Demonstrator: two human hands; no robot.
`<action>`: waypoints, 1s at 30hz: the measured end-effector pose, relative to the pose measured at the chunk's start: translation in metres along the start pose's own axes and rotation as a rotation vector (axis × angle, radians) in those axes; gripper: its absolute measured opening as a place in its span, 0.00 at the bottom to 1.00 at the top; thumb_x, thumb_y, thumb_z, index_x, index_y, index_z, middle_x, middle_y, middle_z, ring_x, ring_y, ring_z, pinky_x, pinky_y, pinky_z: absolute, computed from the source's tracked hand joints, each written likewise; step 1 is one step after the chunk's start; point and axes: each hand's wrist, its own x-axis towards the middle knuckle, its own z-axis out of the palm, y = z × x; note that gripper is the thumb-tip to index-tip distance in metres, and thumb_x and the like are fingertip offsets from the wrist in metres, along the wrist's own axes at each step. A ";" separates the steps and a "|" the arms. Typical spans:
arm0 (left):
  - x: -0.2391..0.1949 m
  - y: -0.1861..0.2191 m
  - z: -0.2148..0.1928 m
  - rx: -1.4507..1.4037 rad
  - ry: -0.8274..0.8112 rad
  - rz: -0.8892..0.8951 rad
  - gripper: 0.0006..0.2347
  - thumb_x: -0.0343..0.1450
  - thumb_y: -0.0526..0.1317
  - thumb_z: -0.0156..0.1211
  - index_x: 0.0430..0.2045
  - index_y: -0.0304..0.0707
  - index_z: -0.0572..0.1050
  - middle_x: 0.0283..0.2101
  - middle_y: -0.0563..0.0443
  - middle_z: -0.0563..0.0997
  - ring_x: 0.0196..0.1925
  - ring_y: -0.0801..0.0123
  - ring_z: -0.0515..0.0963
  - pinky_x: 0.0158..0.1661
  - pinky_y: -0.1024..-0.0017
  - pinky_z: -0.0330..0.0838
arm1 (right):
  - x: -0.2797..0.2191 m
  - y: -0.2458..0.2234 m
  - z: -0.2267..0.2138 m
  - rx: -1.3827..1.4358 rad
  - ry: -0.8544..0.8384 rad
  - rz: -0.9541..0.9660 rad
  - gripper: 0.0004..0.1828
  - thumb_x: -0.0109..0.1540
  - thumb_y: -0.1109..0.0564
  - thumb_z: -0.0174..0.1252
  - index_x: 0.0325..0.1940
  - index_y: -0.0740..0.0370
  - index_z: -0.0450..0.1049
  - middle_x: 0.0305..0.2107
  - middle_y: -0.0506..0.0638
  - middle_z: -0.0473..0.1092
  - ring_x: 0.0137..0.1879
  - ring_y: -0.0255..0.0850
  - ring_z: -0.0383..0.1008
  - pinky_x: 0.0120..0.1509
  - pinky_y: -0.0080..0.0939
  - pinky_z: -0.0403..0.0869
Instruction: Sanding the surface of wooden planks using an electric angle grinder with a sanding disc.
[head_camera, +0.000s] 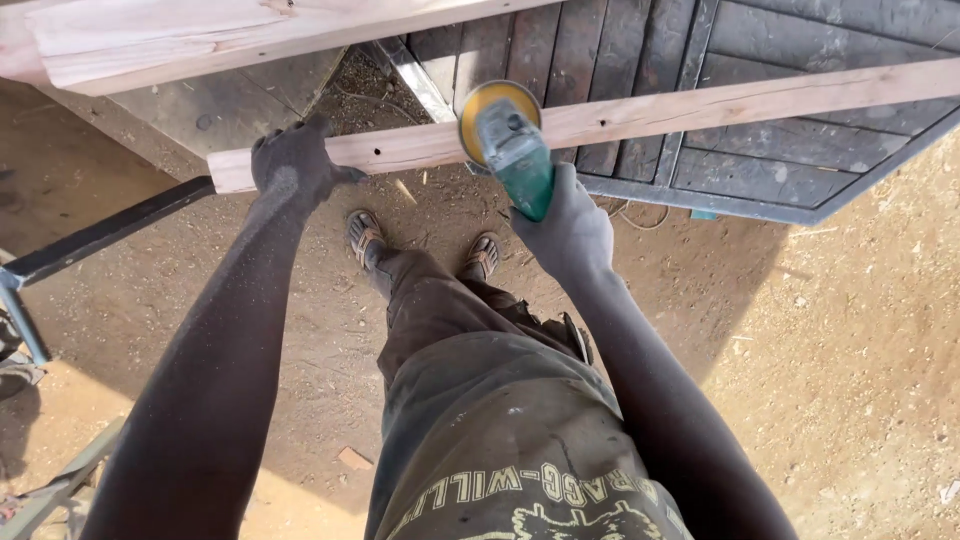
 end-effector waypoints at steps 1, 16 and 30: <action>-0.005 0.002 -0.002 -0.060 0.021 -0.002 0.27 0.60 0.50 0.80 0.50 0.43 0.75 0.55 0.32 0.79 0.60 0.32 0.74 0.62 0.42 0.60 | -0.003 0.000 0.003 -0.022 -0.010 -0.059 0.31 0.56 0.42 0.64 0.55 0.52 0.59 0.42 0.60 0.74 0.48 0.67 0.78 0.53 0.69 0.76; -0.022 -0.005 0.008 0.036 0.057 0.146 0.30 0.68 0.53 0.73 0.63 0.42 0.72 0.59 0.37 0.76 0.66 0.41 0.68 0.68 0.44 0.47 | 0.021 0.182 -0.073 0.171 0.227 0.231 0.34 0.62 0.33 0.68 0.57 0.50 0.57 0.44 0.64 0.71 0.55 0.70 0.73 0.58 0.73 0.70; -0.037 -0.011 0.022 -0.009 0.101 0.130 0.31 0.67 0.54 0.74 0.62 0.43 0.72 0.59 0.38 0.76 0.67 0.41 0.68 0.68 0.40 0.47 | -0.013 0.024 0.016 -0.045 0.007 -0.208 0.35 0.55 0.43 0.67 0.58 0.53 0.58 0.43 0.60 0.73 0.45 0.71 0.78 0.50 0.71 0.77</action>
